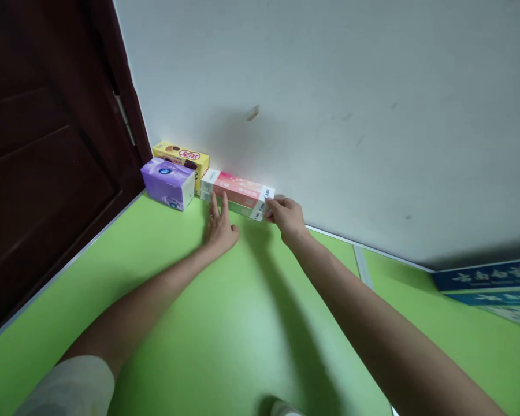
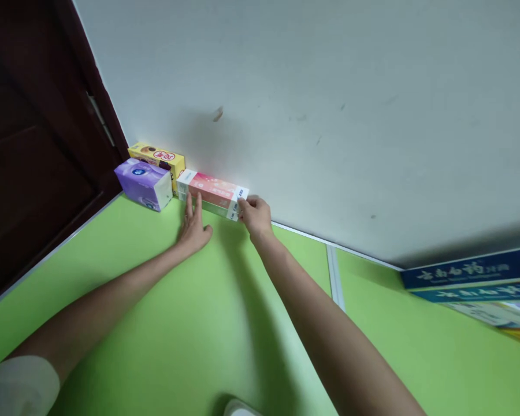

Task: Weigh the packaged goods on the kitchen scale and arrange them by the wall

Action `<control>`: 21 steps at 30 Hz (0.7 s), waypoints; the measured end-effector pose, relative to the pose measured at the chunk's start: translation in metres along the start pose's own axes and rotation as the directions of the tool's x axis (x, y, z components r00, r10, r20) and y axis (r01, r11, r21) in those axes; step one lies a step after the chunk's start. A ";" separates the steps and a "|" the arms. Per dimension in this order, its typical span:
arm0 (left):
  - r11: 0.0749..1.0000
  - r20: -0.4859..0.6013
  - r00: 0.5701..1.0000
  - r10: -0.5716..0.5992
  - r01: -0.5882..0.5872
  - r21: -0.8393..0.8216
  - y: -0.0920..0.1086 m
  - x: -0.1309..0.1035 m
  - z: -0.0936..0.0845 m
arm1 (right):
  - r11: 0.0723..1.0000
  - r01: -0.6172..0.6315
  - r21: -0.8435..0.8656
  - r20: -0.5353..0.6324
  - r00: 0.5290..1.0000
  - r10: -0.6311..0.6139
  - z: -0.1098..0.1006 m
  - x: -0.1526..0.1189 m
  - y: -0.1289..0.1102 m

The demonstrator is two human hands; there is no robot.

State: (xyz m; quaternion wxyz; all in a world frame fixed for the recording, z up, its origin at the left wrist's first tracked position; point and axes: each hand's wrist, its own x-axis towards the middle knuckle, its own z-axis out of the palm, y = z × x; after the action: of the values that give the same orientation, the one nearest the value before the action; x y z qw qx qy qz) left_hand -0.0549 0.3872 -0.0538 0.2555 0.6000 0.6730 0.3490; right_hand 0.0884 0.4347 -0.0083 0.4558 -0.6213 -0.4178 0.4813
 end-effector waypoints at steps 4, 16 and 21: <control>1.000 -0.024 1.000 0.008 -0.008 0.004 0.001 0.000 -0.003 | 1.000 -0.002 -0.028 0.039 0.999 0.003 -0.005 -0.005 -0.001; 0.769 0.464 0.668 0.581 -0.638 -0.044 0.074 -0.157 -0.057 | 0.938 0.130 -0.321 0.682 0.719 0.134 -0.137 -0.206 -0.001; 0.779 0.793 0.303 0.529 -0.543 -0.313 0.125 -0.230 -0.053 | 0.820 0.352 -0.451 0.827 0.511 0.236 -0.179 -0.286 0.003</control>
State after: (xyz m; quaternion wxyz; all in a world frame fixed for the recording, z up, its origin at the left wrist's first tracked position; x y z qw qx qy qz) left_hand 0.0172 0.1562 0.0591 0.4143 0.8801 0.2216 0.0687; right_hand 0.2101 0.1304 0.0727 -0.0020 -0.3907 -0.7316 0.5587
